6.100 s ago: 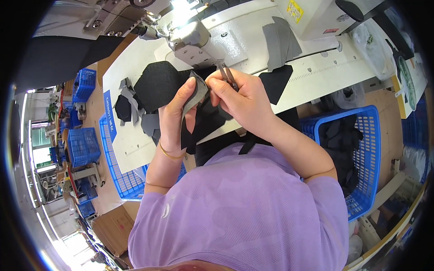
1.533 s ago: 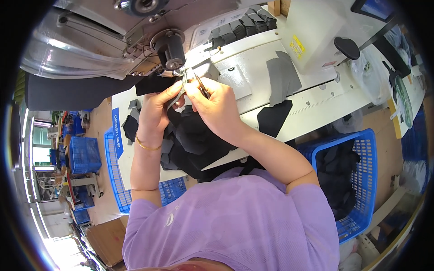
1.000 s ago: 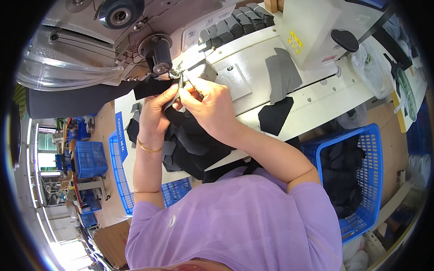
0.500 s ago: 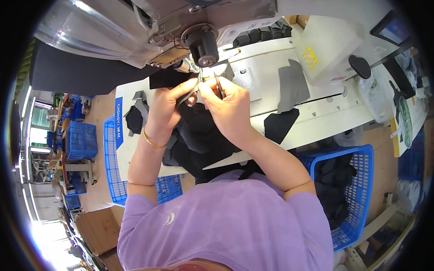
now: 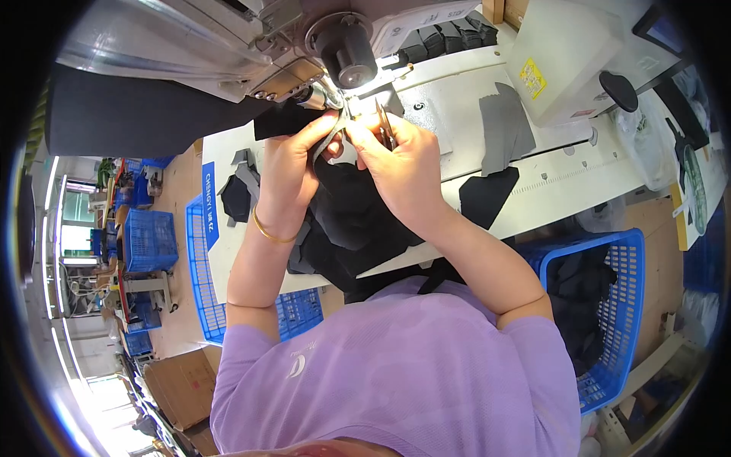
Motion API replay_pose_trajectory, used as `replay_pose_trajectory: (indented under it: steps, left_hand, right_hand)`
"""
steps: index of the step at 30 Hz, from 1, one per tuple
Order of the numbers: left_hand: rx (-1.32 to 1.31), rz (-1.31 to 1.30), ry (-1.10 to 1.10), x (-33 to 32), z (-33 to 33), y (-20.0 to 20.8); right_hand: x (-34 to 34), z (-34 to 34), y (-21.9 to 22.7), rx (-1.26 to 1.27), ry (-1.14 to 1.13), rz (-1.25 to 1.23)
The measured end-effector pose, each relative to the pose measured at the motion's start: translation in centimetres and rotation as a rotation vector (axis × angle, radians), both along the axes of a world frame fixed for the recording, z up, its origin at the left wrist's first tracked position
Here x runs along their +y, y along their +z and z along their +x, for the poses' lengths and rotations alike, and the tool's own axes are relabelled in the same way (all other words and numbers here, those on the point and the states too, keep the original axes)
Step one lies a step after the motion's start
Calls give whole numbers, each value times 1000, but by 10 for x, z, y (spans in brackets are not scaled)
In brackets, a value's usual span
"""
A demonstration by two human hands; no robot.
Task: Stitching and trimming black fabric shoe components using an industrial sewing machine.
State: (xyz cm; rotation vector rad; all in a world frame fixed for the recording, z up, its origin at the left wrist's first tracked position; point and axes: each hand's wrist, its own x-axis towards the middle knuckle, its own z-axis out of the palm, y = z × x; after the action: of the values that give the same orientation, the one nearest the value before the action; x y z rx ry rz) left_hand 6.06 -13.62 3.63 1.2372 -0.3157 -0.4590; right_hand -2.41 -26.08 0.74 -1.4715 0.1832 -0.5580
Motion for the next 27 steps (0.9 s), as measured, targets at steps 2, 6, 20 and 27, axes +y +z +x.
replay_pose_trajectory:
  steps: [2,6,20,27]
  left_hand:
    - [7,3,10,0,0,-1]
    - [-2,-16,1,1,-1,-2]
    - [-5,-2,76,-2,-2,-1]
    - [65,21,68,0,1,4]
  right_hand:
    - [1,0,-10,-101,-102,-141]
    - [-10,-1,-23,-482,-193,-751]
    - [-11,2,-22,-460,-225,-987]
    - [-10,2,-22,-436,-220,-981]
